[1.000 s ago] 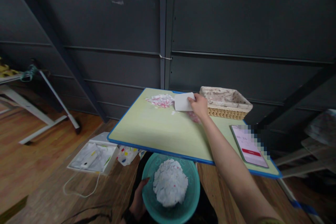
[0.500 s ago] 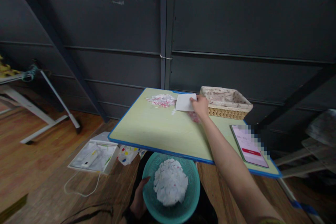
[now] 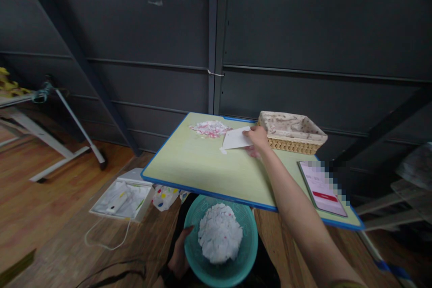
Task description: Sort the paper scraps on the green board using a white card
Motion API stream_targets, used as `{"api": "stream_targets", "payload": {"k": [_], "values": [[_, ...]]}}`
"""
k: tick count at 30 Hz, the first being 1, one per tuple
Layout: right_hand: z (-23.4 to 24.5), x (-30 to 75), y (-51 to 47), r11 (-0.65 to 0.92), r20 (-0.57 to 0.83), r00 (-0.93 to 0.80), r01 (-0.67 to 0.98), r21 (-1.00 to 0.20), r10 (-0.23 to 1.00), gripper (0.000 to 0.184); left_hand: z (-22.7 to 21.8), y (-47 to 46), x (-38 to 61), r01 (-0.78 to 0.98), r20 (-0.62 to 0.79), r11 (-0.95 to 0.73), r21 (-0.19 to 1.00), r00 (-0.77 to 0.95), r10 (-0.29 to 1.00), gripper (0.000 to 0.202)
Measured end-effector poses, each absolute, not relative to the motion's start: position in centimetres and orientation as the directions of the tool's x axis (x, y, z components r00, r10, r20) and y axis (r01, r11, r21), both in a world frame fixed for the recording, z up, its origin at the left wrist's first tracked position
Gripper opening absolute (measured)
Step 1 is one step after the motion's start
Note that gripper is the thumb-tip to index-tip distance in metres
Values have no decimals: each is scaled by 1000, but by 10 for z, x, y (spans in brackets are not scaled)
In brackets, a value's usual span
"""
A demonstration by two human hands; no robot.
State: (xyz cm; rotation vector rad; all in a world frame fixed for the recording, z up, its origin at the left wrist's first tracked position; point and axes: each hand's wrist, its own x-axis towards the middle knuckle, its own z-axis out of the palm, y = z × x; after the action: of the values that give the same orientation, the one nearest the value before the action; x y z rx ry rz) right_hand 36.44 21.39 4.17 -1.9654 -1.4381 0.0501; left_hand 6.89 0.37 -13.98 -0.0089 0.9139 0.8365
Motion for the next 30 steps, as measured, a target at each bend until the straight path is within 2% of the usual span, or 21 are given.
{"api": "stream_targets", "payload": {"k": [3,8,11,13,19,26,30], "values": [[45,362,210,-164,171,379,706,-689,909,25,-136,3,68,-635,-686,691,346,331,648,52],[48,361,203,-95,-9,168,512,-854,986,21,-119,3,65,-633,-693,658,408,254,674,49],[49,367,202,-97,-52,135,354,-930,990,21,-101,5,63,-632,-693,644,432,224,685,50],[49,375,203,-101,-52,159,317,-943,986,20,-88,7,61,-615,-668,653,441,262,697,43],[52,384,204,-96,-51,109,460,-883,993,22,-60,11,55,-558,-663,632,539,182,726,12],[55,377,204,1,103,104,696,-718,989,21,-50,14,46,-533,-637,632,563,208,743,7],[49,365,205,-7,84,94,709,-705,992,21,-50,17,40,-509,-642,640,576,202,739,7]]}}
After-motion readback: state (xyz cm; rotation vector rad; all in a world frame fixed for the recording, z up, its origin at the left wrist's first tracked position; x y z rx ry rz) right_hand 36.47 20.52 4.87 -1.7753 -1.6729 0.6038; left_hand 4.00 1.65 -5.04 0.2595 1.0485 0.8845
